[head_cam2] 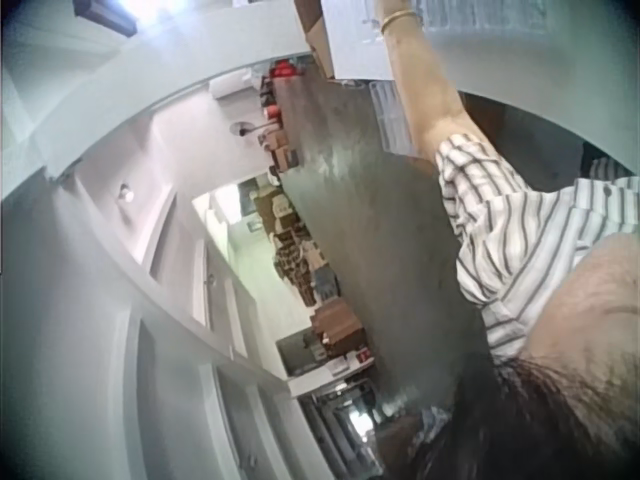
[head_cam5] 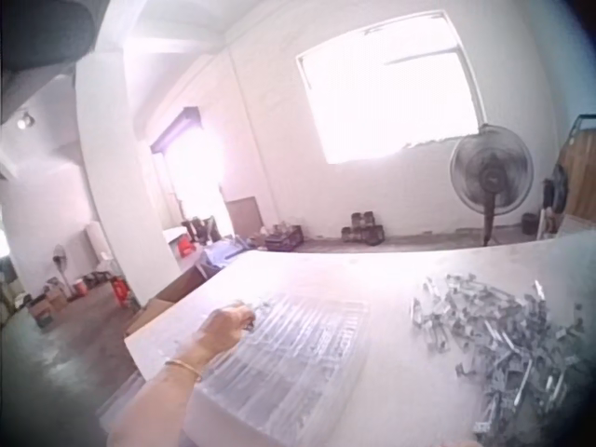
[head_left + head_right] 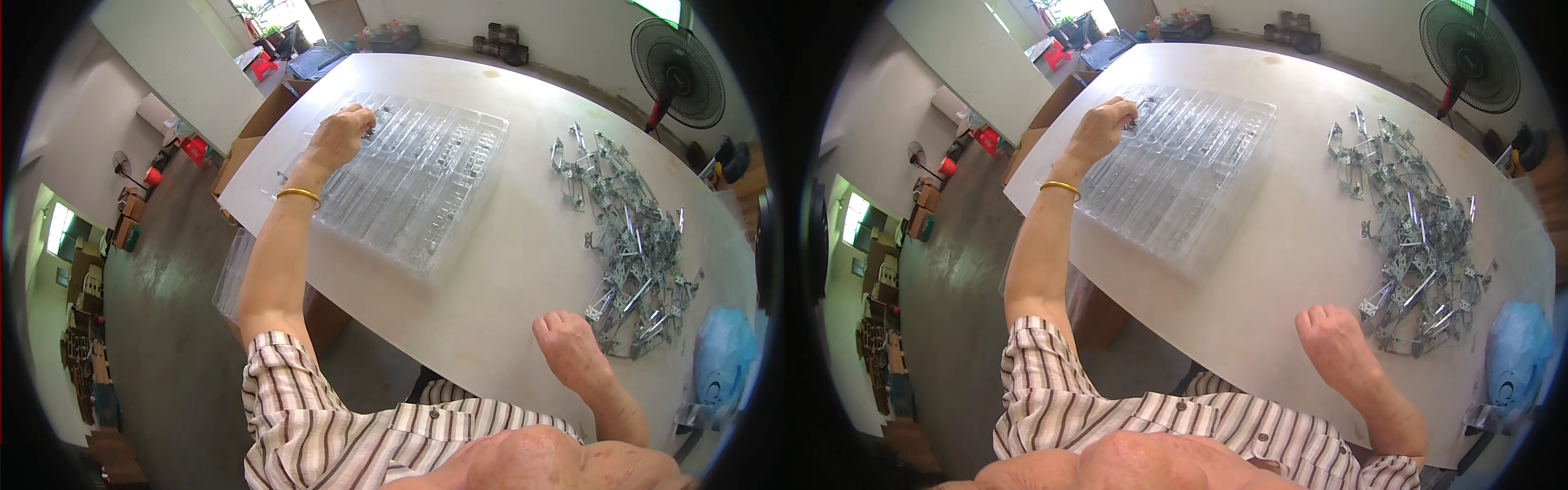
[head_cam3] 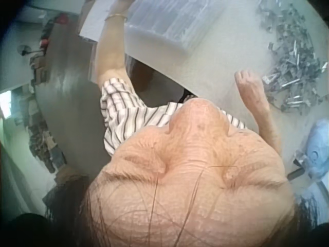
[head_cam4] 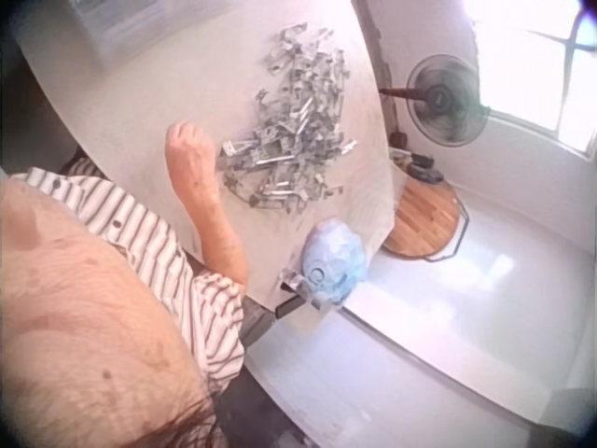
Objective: The person assembles metal hardware pieces by connecting metal plates and wire brackets together by hand, then places the assembled pieces into compartments of a clear plastic tray.
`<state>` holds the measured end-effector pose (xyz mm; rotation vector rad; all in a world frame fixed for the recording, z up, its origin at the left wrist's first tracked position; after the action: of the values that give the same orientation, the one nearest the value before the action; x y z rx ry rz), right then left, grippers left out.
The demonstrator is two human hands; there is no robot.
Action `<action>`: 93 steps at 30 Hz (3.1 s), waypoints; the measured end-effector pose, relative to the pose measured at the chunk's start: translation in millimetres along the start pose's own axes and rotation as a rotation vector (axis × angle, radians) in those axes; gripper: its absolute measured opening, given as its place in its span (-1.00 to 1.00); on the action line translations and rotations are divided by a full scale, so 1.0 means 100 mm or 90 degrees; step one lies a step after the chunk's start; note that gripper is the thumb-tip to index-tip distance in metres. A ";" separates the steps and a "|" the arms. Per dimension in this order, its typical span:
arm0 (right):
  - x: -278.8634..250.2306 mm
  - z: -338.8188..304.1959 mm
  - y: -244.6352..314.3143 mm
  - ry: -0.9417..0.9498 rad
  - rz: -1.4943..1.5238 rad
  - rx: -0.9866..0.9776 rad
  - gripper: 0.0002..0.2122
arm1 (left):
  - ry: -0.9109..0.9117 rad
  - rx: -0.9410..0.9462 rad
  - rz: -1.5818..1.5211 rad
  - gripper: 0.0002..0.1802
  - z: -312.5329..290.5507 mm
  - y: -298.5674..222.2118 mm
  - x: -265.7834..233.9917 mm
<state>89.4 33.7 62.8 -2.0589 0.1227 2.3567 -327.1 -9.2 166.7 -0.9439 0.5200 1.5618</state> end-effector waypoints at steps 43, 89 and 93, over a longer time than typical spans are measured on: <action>0.26 -0.47 0.12 -0.274 0.531 0.058 -0.89 | -0.092 0.366 -0.182 -0.90 -0.30 -3.20 0.03; 0.63 -0.60 -0.10 -0.213 0.698 0.187 -0.84 | 0.240 -0.065 -0.613 -0.88 -0.20 -3.62 2.21; 0.59 -0.60 -0.10 -0.211 0.710 0.185 -0.83 | 0.112 0.231 -0.370 -0.85 -0.23 -3.90 1.99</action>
<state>141.0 36.9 -4.4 -1.5833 1.8772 2.8219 54.4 179.2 61.9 -0.8547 0.5663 0.8343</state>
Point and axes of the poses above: each hand's wrist, its own z-axis towards the middle knuckle, its own x-axis out of the palm, y = z × x, the point moved 8 cm from there along z, towards the middle knuckle, and after that the axes turned 8 degrees about -y, right-handed, at the moved point
